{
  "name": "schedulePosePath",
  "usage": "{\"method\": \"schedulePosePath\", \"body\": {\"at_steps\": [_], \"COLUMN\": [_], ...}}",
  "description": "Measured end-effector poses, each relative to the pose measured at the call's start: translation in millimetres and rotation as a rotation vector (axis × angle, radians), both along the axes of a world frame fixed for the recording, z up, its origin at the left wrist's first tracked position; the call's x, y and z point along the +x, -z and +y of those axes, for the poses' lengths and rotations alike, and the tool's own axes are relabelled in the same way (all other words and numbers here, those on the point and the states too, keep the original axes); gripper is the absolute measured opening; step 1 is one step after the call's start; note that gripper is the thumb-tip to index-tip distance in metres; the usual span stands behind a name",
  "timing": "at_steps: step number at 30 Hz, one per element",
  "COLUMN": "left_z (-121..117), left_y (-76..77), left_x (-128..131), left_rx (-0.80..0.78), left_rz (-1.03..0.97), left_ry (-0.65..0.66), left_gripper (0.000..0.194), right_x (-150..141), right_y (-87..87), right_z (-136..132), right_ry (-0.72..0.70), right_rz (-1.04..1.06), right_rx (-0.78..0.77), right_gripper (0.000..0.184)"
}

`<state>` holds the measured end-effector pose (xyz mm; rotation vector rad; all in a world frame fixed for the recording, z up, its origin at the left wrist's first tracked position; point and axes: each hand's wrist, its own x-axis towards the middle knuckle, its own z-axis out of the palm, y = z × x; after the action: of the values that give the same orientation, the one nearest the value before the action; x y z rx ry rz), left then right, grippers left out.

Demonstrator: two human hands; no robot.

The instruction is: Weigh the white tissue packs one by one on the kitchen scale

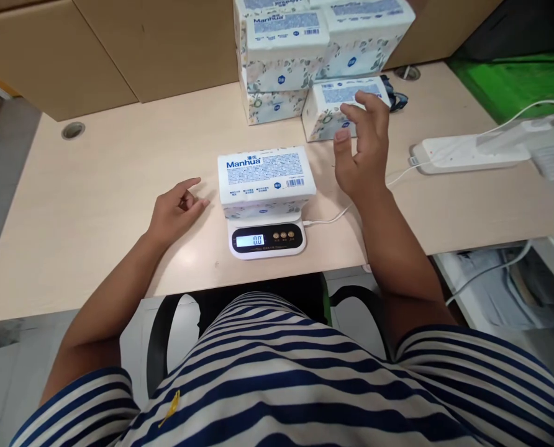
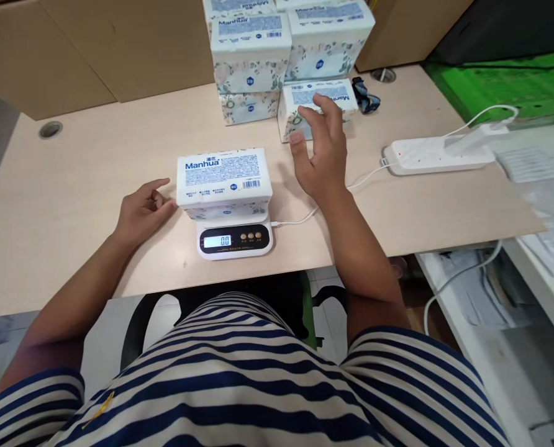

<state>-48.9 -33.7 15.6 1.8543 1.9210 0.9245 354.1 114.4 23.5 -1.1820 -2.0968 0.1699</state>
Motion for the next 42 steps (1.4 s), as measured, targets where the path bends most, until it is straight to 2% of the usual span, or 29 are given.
{"method": "schedulePosePath", "body": {"at_steps": [7, 13, 17, 25, 31, 42], "left_z": [3, 1, 2, 0, 2, -2], "left_y": [2.6, 1.4, -1.9, 0.0, 0.5, -5.9], "left_x": [-3, -3, -2, -4, -2, 5], "left_rx": [0.066, 0.073, 0.17, 0.19, 0.221, 0.031], "left_rz": [0.041, 0.043, 0.081, 0.028, 0.01, 0.0], "left_ry": [0.095, -0.016, -0.103, -0.082, -0.082, -0.038], "left_gripper": [0.043, 0.029, 0.026, 0.025, 0.031, 0.035], "right_x": [-5, -10, -11, -6, -7, -5], "right_y": [-5.9, -10.7, -11.9, 3.5, 12.1, 9.9], "right_z": [-7, -12, -13, -1, 6, 3], "right_ry": [-0.006, -0.027, -0.046, -0.049, -0.07, -0.078], "right_rz": [0.005, 0.025, 0.048, 0.044, 0.128, 0.066], "right_rx": [0.02, -0.039, -0.052, 0.005, 0.07, 0.044], "right_gripper": [0.083, 0.081, 0.082, 0.083, 0.081, 0.079]}}
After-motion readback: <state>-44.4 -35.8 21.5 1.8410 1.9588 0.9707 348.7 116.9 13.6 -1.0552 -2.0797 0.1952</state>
